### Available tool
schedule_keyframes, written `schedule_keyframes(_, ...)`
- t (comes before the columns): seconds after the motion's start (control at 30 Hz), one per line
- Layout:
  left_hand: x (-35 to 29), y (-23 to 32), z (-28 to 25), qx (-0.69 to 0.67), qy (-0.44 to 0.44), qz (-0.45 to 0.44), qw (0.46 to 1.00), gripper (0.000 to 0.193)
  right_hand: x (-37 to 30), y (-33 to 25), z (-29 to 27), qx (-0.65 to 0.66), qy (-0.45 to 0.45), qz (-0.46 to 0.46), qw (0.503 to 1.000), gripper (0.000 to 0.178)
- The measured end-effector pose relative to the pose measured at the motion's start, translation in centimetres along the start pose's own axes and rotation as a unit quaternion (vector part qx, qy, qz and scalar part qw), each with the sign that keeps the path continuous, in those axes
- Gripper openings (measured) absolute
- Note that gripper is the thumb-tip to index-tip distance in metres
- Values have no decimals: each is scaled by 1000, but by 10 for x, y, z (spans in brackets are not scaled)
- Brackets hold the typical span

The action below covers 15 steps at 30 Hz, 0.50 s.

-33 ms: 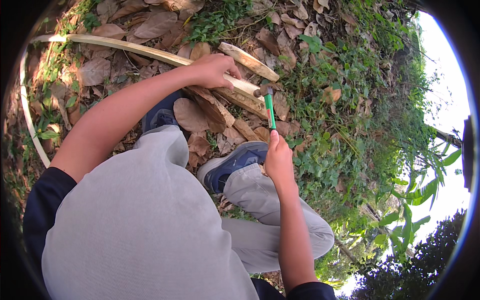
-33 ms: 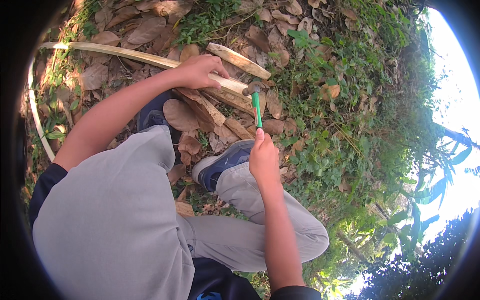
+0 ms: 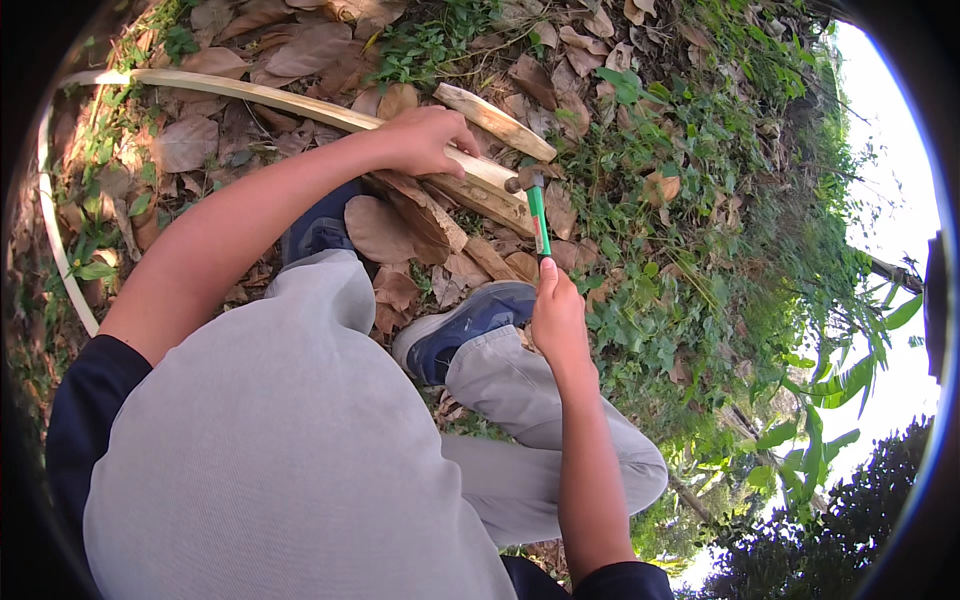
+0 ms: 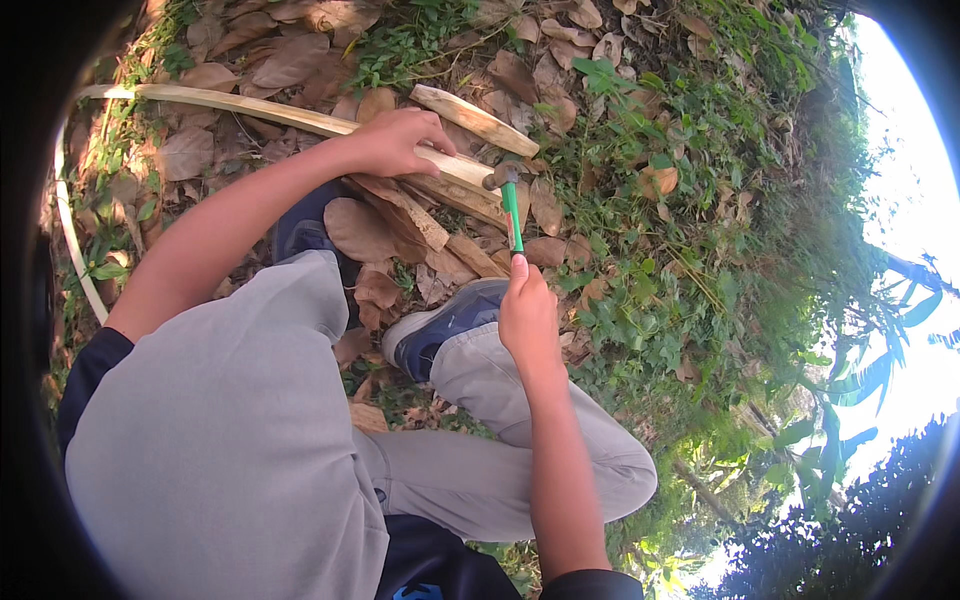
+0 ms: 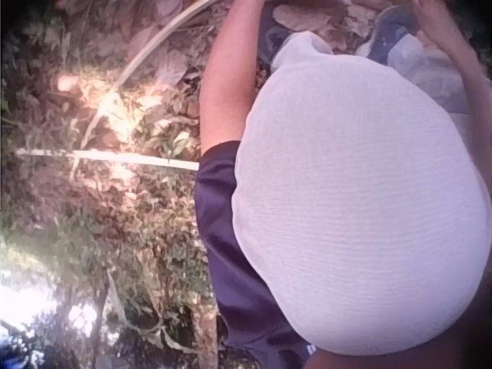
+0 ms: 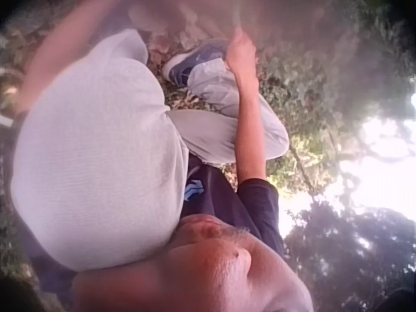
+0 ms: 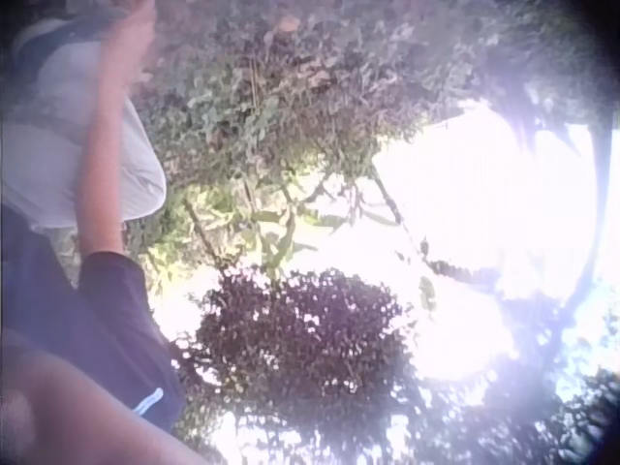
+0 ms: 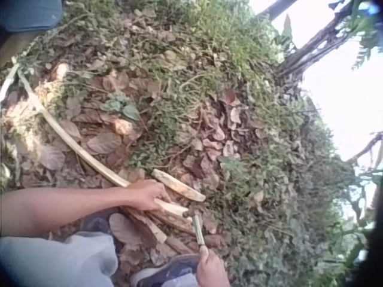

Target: The person sits on the ground and uses a small axe to split a piece of wood. They hold the wood steady with their left hand and repeatedly strike it with the axe in their right hand to create smaller pieces.

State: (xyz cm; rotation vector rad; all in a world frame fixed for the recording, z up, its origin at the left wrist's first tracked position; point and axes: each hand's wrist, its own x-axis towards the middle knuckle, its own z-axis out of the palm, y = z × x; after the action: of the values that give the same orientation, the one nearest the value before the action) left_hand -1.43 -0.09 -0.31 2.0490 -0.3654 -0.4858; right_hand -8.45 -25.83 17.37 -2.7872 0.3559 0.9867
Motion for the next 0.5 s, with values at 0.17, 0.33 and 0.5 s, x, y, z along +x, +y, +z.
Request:
schedule_keyframes(0.17,1,2,-1,-5,2,0,1000,41,8,18,-2,67,5,-1,998,61)
schedule_keyframes(0.33,1,-2,0,-5,5,2,1000,41,7,13,-1,63,23,-13,998,62)
schedule_keyframes(0.5,2,1,-1,-3,4,12,1000,41,9,21,-1,51,23,-25,998,61)
